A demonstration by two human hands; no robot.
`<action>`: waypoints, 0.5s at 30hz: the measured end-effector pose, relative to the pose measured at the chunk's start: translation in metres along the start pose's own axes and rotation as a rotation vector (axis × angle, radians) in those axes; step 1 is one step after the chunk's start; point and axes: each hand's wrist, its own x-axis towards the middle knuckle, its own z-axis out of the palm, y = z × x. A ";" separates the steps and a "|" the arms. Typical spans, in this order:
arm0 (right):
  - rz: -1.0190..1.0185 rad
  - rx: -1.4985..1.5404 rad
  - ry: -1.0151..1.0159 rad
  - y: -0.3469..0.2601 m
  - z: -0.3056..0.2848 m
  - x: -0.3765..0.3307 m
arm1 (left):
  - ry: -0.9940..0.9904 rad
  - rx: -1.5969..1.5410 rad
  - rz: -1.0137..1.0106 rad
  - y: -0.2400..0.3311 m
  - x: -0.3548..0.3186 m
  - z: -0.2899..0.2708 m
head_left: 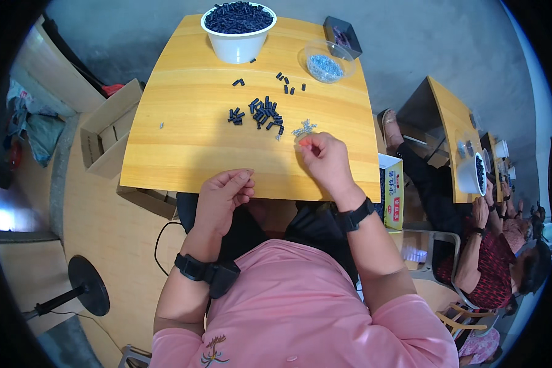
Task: The person is assembling small plastic and rubber components at a workstation.
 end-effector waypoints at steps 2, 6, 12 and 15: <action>0.032 -0.114 -0.009 0.001 -0.003 0.010 | 0.005 -0.061 -0.010 0.000 0.001 -0.002; -0.012 -0.248 -0.060 0.000 0.001 0.023 | -0.002 -0.069 -0.018 0.001 0.001 -0.003; -0.045 -0.355 -0.107 0.006 0.006 0.021 | -0.017 -0.138 -0.006 0.000 0.001 -0.005; -0.110 -0.313 -0.087 0.007 0.004 0.019 | -0.014 -0.148 -0.001 0.000 0.001 -0.005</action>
